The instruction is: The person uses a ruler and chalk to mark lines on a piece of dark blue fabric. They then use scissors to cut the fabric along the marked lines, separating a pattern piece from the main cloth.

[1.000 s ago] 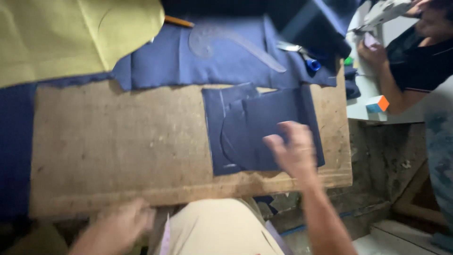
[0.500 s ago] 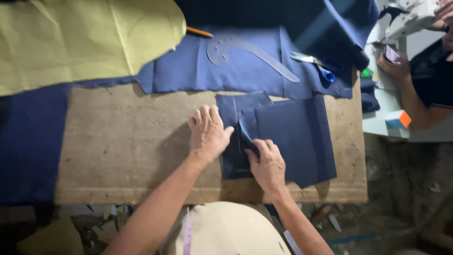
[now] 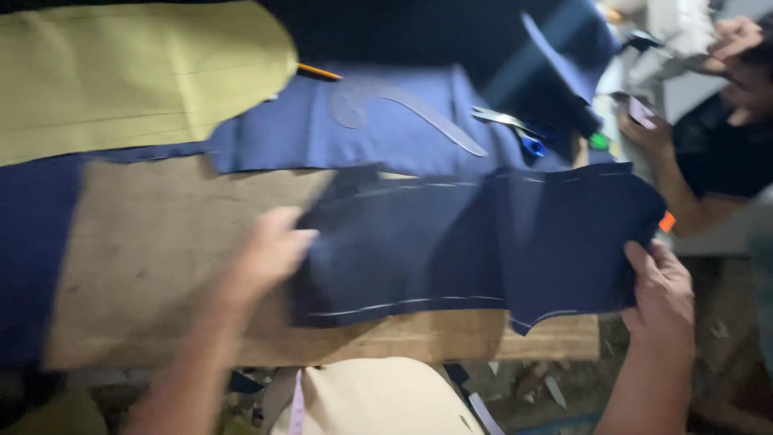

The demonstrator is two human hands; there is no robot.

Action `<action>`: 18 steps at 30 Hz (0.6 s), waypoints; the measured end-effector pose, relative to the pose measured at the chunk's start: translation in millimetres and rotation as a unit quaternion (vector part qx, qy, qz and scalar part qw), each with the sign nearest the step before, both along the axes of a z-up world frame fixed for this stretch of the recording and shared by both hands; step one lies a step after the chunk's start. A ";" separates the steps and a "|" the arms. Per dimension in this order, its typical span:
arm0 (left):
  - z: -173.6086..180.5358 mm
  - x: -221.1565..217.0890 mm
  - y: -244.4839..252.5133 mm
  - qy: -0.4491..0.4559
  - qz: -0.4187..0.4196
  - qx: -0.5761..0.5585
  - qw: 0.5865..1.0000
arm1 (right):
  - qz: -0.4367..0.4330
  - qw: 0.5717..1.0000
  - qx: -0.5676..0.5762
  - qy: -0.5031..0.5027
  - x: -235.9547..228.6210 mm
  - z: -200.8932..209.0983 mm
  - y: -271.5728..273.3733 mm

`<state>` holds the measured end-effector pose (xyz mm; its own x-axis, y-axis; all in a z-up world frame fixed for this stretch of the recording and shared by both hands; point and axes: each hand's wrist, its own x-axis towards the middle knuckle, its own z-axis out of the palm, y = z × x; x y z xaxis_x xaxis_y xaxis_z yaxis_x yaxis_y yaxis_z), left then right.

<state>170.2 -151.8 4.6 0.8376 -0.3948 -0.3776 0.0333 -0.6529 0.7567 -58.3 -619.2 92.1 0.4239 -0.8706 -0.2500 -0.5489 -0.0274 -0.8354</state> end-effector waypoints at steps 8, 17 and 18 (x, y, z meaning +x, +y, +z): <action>-41.5 49.7 125.7 -0.020 -0.019 0.296 0.955 | 0.060 0.982 0.161 -0.074 -38.0 -133.1 -53.7; 3.7 15.6 111.2 -0.081 0.104 0.337 0.932 | 0.136 0.983 -0.090 0.085 -49.7 -134.1 -37.4; 2.7 14.5 115.8 -0.134 0.116 0.305 0.936 | 0.131 0.958 -0.230 0.115 -52.5 -127.8 -31.6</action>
